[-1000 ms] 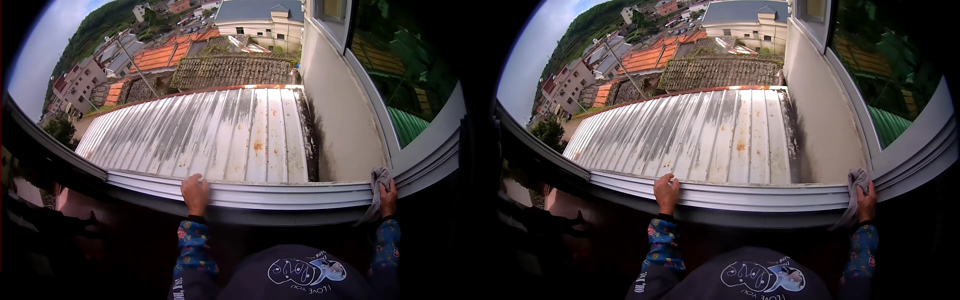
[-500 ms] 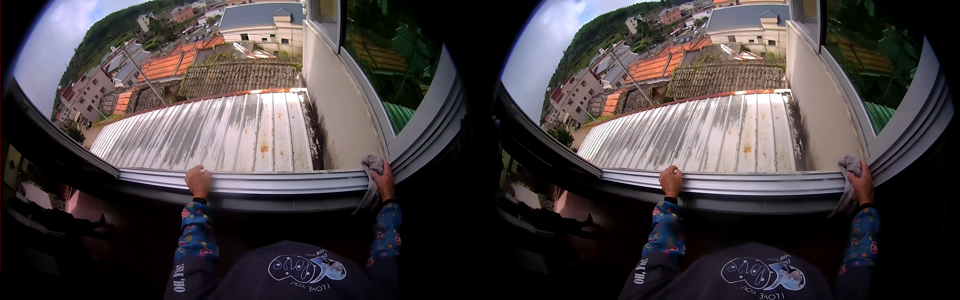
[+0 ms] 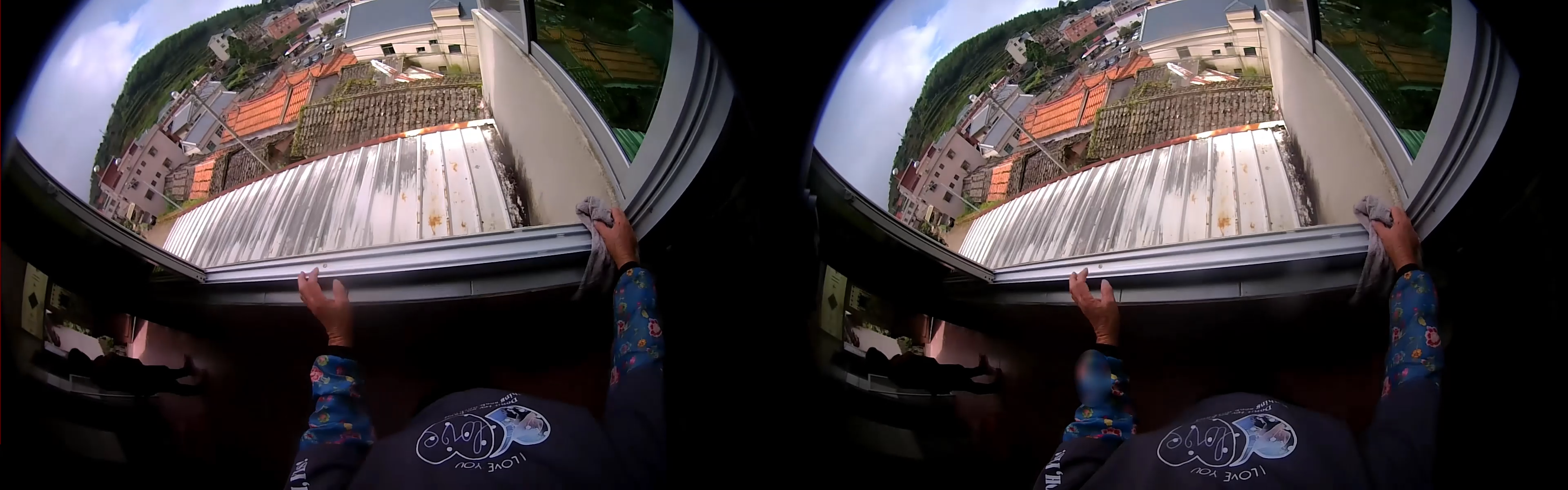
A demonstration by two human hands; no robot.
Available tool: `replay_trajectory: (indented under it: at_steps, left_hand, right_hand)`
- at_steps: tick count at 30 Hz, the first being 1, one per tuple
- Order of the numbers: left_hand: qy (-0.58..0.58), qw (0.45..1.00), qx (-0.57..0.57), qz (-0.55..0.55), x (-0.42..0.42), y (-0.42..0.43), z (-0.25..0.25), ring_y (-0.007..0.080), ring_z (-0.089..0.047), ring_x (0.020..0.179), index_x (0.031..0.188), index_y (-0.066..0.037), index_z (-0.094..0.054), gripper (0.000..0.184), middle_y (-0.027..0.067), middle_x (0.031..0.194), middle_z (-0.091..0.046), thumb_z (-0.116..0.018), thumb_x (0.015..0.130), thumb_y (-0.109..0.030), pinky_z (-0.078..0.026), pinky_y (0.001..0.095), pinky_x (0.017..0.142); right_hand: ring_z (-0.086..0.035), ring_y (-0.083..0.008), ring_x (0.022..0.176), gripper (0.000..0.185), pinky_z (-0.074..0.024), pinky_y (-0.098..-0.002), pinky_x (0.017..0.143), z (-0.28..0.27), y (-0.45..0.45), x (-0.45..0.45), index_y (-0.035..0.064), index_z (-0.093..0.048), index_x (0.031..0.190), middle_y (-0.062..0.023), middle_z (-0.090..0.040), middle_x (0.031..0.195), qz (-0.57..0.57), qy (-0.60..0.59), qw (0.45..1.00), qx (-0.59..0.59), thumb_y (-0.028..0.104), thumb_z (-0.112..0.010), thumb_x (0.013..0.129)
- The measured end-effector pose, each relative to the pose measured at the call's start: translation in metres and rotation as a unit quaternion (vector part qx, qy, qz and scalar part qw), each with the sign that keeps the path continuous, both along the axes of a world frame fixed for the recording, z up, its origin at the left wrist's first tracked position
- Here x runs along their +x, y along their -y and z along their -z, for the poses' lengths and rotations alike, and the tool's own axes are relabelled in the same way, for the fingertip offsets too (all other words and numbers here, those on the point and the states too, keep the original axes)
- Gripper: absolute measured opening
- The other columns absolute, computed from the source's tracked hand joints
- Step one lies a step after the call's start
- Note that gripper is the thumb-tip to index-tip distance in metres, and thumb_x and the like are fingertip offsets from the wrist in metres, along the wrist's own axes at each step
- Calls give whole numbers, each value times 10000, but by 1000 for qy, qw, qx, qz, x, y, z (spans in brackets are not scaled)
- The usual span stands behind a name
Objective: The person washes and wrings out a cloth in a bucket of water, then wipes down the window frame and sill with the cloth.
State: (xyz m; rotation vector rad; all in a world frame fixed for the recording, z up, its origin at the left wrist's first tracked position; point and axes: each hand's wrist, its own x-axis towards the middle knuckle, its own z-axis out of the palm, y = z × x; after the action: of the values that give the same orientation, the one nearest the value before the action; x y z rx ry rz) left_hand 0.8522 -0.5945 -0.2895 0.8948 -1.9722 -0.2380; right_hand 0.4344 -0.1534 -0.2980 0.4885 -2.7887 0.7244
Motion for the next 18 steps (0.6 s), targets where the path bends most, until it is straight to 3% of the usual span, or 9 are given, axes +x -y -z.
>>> replay_trajectory:
  at_steps: [6,8,10,12,13,16,17,18]
  left_hand:
    - [-37,981,166,-96,86,-53,71,419,-310,1302,1325,19,-407,599,255,1433,-264,-634,791,-131,-279,478,1094]
    - [17,959,262,-110,118,-69,100,420,-305,1302,1328,21,-393,611,255,1433,-256,-639,792,-136,-292,464,1089]
    - [132,934,328,-61,163,-82,153,404,-422,1221,1265,21,-476,536,250,1312,-430,-633,803,-201,-361,465,1034]
    - [333,772,540,34,197,-83,190,329,-537,1149,1261,-4,-531,510,199,1247,-562,-662,827,-237,-411,396,999]
    - [406,721,552,109,224,-85,229,326,-539,1151,1242,-33,-559,444,181,1243,-574,-616,855,-241,-418,395,994]
    - [530,704,311,357,327,-90,366,319,-546,1159,1186,-122,-643,324,126,1230,-610,-479,939,-252,-439,392,980]
    - [387,693,589,151,313,-117,331,307,-550,1155,1155,-108,-655,317,119,1229,-611,-492,938,-271,-433,380,977]
    - [408,712,537,196,316,-120,327,292,-562,1136,1148,-97,-656,316,116,1215,-619,-512,933,-278,-441,371,963]
  right_hand:
    - [-567,-387,1017,428,-474,-441,833,-5,0,2,44,-560,1039,-186,-601,1089,17,9,1000,-12,339,-715,771]
    - [-567,-388,1022,441,-475,-440,837,-5,3,3,48,-561,1058,-183,-602,1098,12,15,1000,-5,344,-718,770]
    - [-566,-391,1020,420,-475,-441,836,13,0,-6,43,-556,1053,-194,-601,1092,-11,-55,998,-34,303,-724,769]
    - [-564,-392,1021,404,-474,-446,830,16,0,-6,40,-554,1049,-200,-600,1086,-40,-118,989,-78,276,-724,769]
    - [-568,-400,1001,408,-472,-459,814,13,1,-2,30,-554,1064,-206,-599,1078,-35,-124,990,-56,251,-724,766]
    - [-571,-430,963,422,-470,-470,788,23,-1,-7,29,-547,1088,-209,-611,1035,-20,-121,991,-60,271,-710,782]
    - [-616,-392,920,454,-480,-431,790,-6,11,15,5,-573,1115,-212,-638,1021,71,-31,997,-30,321,-702,816]
    - [-626,-353,912,470,-482,-409,794,1,8,10,-14,-580,1121,-196,-648,1033,69,-21,987,-142,337,-694,830]
